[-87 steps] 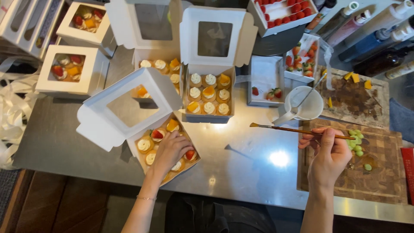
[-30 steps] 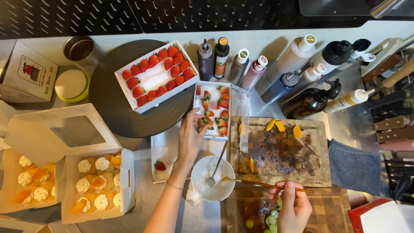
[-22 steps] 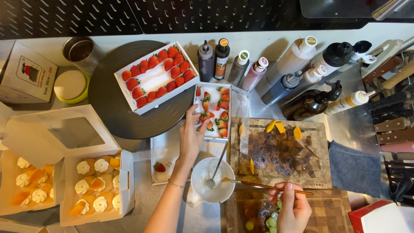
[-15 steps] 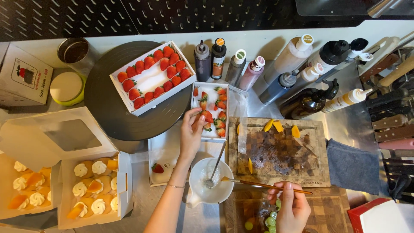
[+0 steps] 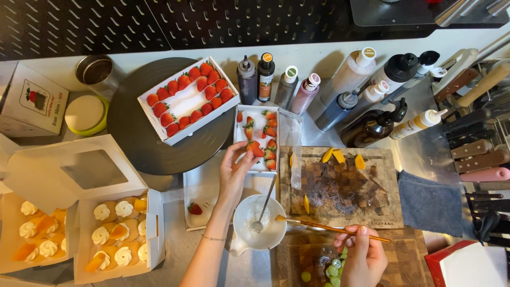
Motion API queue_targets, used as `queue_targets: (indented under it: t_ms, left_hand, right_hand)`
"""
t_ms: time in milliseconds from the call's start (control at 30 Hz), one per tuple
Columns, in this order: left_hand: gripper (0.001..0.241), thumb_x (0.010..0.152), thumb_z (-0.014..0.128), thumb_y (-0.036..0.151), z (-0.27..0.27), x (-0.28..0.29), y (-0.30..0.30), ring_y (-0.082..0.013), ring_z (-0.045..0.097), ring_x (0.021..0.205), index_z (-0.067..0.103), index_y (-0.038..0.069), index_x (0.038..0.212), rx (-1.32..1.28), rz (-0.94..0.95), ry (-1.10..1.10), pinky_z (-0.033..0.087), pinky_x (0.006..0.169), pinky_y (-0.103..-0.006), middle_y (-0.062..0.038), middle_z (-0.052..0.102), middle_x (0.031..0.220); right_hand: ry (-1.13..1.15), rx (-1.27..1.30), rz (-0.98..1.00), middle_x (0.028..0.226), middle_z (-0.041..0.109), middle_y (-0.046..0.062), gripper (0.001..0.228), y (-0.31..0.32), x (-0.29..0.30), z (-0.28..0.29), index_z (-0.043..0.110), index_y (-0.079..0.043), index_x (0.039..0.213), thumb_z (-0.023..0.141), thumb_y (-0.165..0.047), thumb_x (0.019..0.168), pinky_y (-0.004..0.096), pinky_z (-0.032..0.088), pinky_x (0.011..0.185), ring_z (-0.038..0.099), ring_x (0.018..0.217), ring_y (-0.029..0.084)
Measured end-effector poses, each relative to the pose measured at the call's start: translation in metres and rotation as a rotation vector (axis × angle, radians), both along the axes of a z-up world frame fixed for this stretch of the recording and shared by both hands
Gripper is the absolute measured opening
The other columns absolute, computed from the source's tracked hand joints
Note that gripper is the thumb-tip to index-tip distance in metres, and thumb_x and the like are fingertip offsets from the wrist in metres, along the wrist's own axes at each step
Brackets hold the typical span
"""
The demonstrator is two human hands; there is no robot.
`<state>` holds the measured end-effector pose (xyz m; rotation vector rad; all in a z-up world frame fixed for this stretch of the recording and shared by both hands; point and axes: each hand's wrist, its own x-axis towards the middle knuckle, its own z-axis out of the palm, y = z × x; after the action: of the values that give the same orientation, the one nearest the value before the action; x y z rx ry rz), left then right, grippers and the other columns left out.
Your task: Decorating mini cupcakes by placing fruit pieces on them and applying a clear glaze with a brush.
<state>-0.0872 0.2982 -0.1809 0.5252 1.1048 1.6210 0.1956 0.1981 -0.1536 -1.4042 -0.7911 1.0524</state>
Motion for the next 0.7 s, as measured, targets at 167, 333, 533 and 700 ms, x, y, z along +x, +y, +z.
queue_targets:
  t_ms: [167,333,533,700]
  left_hand:
    - [0.042,0.090,0.071,0.008,0.038,0.018,-0.048,-0.0273,0.067,0.112,0.058,-0.003,0.129,0.108,-0.056,-0.053,0.060,0.099,-0.0392,-0.020,0.064,0.133]
    - [0.035,0.089,0.073,0.001,0.082,0.030,-0.133,-0.0374,0.071,0.115,0.054,-0.001,0.118,0.235,-0.191,-0.036,0.060,0.093,-0.0390,-0.027,0.062,0.136]
    - [0.033,0.092,0.065,-0.008,0.125,0.043,-0.233,-0.0280,0.069,0.113,0.057,-0.003,0.123,0.303,-0.251,0.035,0.056,0.100,-0.0372,-0.024,0.063,0.136]
    - [0.031,0.081,0.074,-0.010,0.138,0.021,-0.285,-0.0256,0.070,0.111,0.068,-0.004,0.111,0.192,-0.095,0.204,0.060,0.088,-0.0311,-0.021,0.070,0.127]
  right_hand:
    - [0.263,0.111,-0.083,0.075,0.061,0.007,0.027,-0.002,0.006,0.009,0.061,-0.004,0.104,0.049,-0.024,0.117,0.024,0.046,0.061,0.057,0.067,0.012]
    - [0.785,0.152,-0.010,0.084,0.056,0.003,0.026,-0.017,-0.034,0.052,0.058,-0.007,0.109,0.044,-0.029,0.115,0.024,0.042,0.063,0.050,0.071,0.010]
    - [0.945,0.083,0.133,0.089,0.056,0.005,0.024,-0.073,-0.126,0.124,0.058,-0.009,0.111,0.052,-0.032,0.109,0.025,0.041,0.064,0.048,0.073,0.011]
    - [0.820,0.080,0.185,0.086,0.057,0.005,0.026,-0.116,-0.148,0.142,0.060,-0.007,0.107,0.053,-0.032,0.109,0.024,0.040,0.064,0.051,0.074,0.012]
